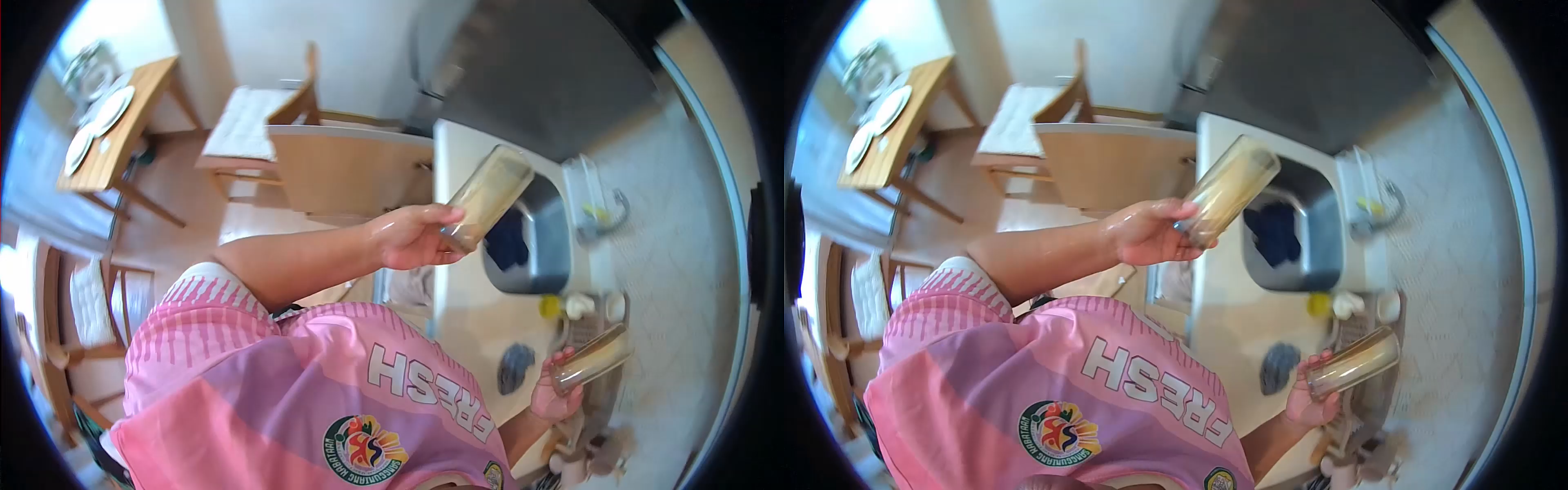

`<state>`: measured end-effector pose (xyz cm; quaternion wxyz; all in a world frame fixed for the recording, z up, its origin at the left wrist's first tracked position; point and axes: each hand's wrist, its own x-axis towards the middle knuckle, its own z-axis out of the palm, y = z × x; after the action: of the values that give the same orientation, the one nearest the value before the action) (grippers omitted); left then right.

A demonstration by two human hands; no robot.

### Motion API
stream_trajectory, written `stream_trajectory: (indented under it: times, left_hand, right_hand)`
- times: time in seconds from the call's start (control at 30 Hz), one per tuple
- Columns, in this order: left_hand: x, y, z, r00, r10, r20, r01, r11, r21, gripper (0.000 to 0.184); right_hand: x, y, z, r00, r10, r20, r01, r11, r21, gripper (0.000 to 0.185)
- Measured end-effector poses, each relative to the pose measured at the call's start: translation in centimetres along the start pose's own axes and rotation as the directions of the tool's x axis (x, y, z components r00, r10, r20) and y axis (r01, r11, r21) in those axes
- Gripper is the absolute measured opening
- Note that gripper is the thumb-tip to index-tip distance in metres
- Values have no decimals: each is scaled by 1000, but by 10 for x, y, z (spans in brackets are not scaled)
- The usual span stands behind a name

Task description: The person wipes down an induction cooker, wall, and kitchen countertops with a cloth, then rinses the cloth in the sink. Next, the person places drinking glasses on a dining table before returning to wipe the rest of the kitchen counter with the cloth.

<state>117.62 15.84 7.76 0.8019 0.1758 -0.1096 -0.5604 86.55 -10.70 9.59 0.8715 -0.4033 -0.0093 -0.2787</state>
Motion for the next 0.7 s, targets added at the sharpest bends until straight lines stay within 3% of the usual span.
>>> stream_trajectory:
  times: [0.03, 0.1, 0.13, 0.23, 0.3, 0.37, 0.5, 0.57, 0.63, 0.7]
  left_hand:
    - [-33, 15, -17, 997, 48, -65, -46, 998, 34, 52]
    - [-104, 44, -35, 982, 120, -146, -111, 991, 69, 55]
    - [-143, 58, -40, 966, 185, -181, -163, 978, 129, 61]
    - [-254, 92, -67, 902, 351, -252, -279, 918, 283, 72]
    - [-326, 114, -94, 849, 454, -269, -336, 858, 387, 78]
    - [-398, 129, -125, 656, 572, -492, -263, 785, 561, 91]
    - [-497, 159, -136, 527, 682, -508, -364, 721, 590, 86]
    - [-539, 169, -148, 461, 674, -578, -532, 731, 428, 81]
    - [-570, 179, -161, 443, 689, -573, -535, 716, 448, 78]
    - [-594, 194, -172, 437, 682, -587, -580, 712, 396, 76]
  right_hand:
    - [11, 18, 15, 995, 87, 41, -83, 993, -88, 77]
    - [41, 64, 52, 981, 176, 88, -168, 982, -89, 80]
    - [55, 93, 70, 948, 257, 185, -252, 966, -53, 80]
    - [87, 186, 149, 826, 420, 377, -472, 880, 53, 84]
    - [103, 252, 216, 711, 447, 543, -593, 796, 121, 79]
    - [114, 320, 280, 618, 500, 607, -706, 692, 150, 81]
    - [117, 430, 377, 544, 603, 583, -789, 605, 110, 82]
    - [116, 473, 419, 517, 624, 586, -809, 580, 97, 79]
    - [115, 511, 437, 521, 679, 518, -771, 635, -56, 76]
    - [120, 544, 466, 452, 702, 550, -805, 587, -88, 69]
